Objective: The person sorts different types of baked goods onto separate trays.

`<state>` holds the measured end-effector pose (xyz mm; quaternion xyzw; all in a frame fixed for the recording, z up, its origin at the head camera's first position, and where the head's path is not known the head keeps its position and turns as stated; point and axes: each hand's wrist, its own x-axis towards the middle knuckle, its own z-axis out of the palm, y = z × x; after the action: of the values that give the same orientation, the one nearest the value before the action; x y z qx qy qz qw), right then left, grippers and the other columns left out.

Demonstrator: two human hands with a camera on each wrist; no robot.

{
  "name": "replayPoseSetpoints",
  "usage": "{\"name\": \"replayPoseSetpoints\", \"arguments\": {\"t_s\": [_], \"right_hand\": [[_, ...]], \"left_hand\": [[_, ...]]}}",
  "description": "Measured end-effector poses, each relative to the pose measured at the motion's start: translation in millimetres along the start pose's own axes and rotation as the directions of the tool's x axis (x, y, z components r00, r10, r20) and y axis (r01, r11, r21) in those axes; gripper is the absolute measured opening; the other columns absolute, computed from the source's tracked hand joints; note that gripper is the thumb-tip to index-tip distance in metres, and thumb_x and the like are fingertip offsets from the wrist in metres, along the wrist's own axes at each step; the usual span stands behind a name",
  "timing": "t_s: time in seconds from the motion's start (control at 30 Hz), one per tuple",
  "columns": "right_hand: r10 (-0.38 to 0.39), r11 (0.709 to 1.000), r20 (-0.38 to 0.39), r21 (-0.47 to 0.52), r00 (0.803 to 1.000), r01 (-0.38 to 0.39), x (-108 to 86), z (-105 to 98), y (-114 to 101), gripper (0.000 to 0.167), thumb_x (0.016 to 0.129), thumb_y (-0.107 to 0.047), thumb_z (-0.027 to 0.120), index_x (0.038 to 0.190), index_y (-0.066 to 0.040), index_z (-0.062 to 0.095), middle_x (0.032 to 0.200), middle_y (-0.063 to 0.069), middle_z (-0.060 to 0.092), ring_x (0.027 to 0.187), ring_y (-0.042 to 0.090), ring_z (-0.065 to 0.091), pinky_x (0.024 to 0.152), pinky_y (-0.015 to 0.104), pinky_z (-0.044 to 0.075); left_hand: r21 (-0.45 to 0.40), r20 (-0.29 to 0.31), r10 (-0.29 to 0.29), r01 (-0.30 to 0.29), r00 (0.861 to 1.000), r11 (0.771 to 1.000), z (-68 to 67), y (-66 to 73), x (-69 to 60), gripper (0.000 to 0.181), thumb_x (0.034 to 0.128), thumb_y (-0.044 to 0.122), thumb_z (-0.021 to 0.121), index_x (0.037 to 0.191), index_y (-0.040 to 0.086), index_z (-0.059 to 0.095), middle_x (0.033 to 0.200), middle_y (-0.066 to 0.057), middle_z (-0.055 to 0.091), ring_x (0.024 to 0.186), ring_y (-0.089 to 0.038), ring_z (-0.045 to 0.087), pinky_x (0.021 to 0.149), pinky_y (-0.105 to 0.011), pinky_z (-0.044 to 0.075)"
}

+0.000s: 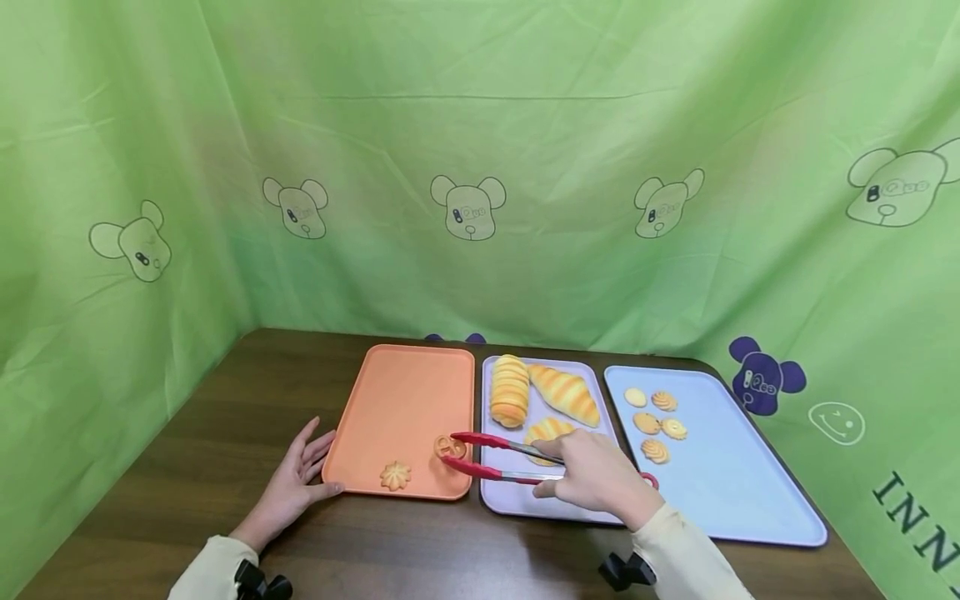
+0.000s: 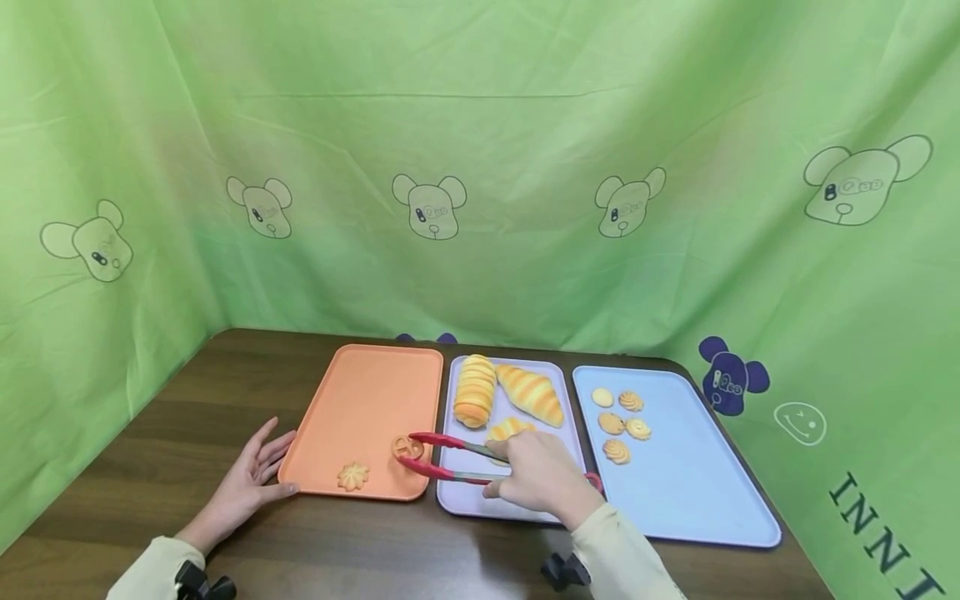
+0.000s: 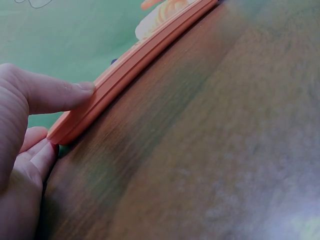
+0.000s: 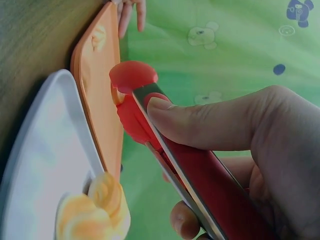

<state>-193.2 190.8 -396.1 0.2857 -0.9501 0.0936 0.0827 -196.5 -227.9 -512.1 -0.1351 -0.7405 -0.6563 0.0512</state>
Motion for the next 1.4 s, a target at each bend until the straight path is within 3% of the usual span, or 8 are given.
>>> {"name": "replayPoseSetpoints", "arguments": {"t_s": [0.3, 0.57, 0.73, 0.87, 1.07, 1.4], "right_hand": [[0.091, 0.996, -0.019, 0.019, 0.996, -0.090, -19.1, -13.6, 18.5, 0.053, 0.072, -0.040, 0.085, 0.114, -0.009, 0.076, 0.098, 0.004, 0.075, 0.085, 0.025, 0.069, 0.057, 0.038, 0.051], [0.147, 0.989, -0.032, 0.011, 0.989, -0.146, -36.3, -27.2, 38.6, 0.060, 0.071, -0.042, 0.084, 0.117, -0.005, 0.074, 0.094, 0.011, 0.074, 0.079, 0.025, 0.066, 0.061, 0.042, 0.053], [0.177, 0.984, -0.066, -0.008, 0.982, -0.178, -51.1, -32.5, 49.8, 0.058, 0.072, -0.042, 0.084, 0.116, -0.006, 0.074, 0.098, 0.013, 0.074, 0.086, 0.033, 0.068, 0.063, 0.048, 0.053], [0.209, 0.977, -0.106, -0.007, 0.972, -0.211, -64.9, -34.9, 58.1, 0.058, 0.071, -0.042, 0.084, 0.117, -0.008, 0.074, 0.103, 0.016, 0.073, 0.091, 0.039, 0.068, 0.068, 0.054, 0.053], [0.284, 0.957, -0.109, -0.025, 0.952, -0.289, -79.7, -39.6, 73.4, 0.062, 0.071, -0.046, 0.085, 0.121, -0.010, 0.073, 0.099, 0.021, 0.072, 0.077, 0.031, 0.066, 0.058, 0.048, 0.049], [0.383, 0.921, -0.082, -0.044, 0.920, -0.388, -103.7, -46.8, 97.0, 0.071, 0.073, -0.050, 0.083, 0.123, -0.001, 0.069, 0.102, 0.028, 0.069, 0.085, 0.040, 0.065, 0.063, 0.054, 0.050]], "left_hand": [[0.011, 0.001, -0.009, 0.009, 1.000, 1.000, 1.0, -0.6, -0.9, 0.108, 0.0764, -0.016, 0.075, 0.156, -0.006, 0.002, 0.150, -0.039, 0.029, 0.135, -0.049, 0.029, 0.095, -0.011, 0.041], [0.019, -0.005, 0.005, -0.005, 1.000, 1.000, -0.5, 1.6, -1.0, 0.107, 0.0772, -0.018, 0.073, 0.155, -0.006, 0.001, 0.150, -0.040, 0.028, 0.135, -0.051, 0.029, 0.094, -0.011, 0.041], [0.023, -0.007, -0.017, 0.017, 1.000, 1.000, 0.0, 1.6, -1.0, 0.107, 0.0771, -0.019, 0.073, 0.156, -0.005, 0.001, 0.151, -0.038, 0.028, 0.136, -0.047, 0.030, 0.094, -0.011, 0.041], [0.015, 0.000, -0.012, 0.012, 1.000, 1.000, 0.4, 1.1, -1.1, 0.107, 0.0772, -0.019, 0.073, 0.156, -0.005, 0.001, 0.151, -0.039, 0.028, 0.136, -0.050, 0.029, 0.095, -0.011, 0.041], [0.017, -0.005, -0.019, 0.019, 1.000, 1.000, 0.5, 0.4, -1.7, 0.108, 0.0767, -0.019, 0.073, 0.156, -0.005, 0.002, 0.151, -0.038, 0.029, 0.136, -0.050, 0.028, 0.094, -0.011, 0.041], [0.019, -0.006, -0.031, 0.031, 0.999, 0.999, 1.2, 0.9, -1.0, 0.108, 0.0764, -0.018, 0.073, 0.156, -0.004, 0.001, 0.151, -0.037, 0.029, 0.136, -0.047, 0.030, 0.094, -0.012, 0.042]]}}
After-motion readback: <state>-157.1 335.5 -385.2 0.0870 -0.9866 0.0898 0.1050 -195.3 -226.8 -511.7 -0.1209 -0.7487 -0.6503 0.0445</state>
